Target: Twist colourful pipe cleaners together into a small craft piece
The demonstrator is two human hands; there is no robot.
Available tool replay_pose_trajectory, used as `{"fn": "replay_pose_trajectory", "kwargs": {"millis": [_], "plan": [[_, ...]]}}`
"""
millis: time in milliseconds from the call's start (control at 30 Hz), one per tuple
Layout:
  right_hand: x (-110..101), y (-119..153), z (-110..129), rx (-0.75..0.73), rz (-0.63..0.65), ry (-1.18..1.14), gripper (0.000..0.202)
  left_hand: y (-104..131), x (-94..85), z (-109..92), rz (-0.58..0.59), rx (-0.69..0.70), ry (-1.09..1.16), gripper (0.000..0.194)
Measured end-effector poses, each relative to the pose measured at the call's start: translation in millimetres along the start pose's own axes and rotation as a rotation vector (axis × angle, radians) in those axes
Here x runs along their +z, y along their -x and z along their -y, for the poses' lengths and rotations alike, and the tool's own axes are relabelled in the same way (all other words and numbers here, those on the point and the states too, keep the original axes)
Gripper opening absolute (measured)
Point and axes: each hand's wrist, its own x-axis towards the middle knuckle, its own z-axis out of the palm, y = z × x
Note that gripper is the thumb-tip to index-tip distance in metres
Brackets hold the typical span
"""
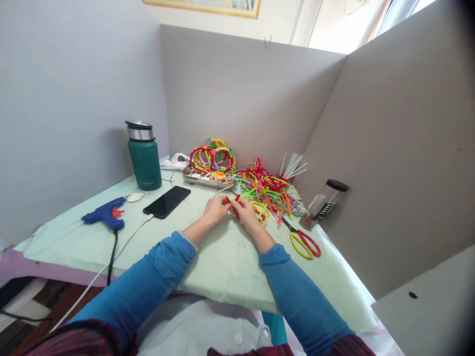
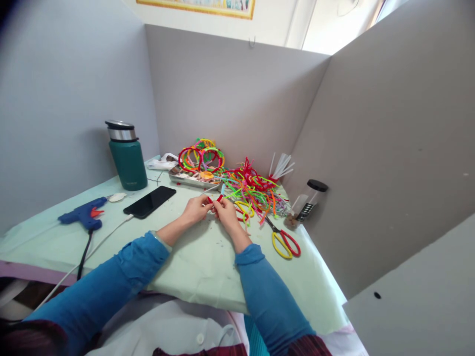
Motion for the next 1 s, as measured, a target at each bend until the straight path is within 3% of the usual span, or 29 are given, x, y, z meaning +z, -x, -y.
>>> {"fn": "replay_pose_trajectory", "kwargs": {"millis": [1000], "plan": [[-0.3, -1.2, -2.4, -0.015, 0.005, 0.004, 0.026, 0.8, -0.9, -1.3, 0.012, -0.013, -0.006, 0.019]]}}
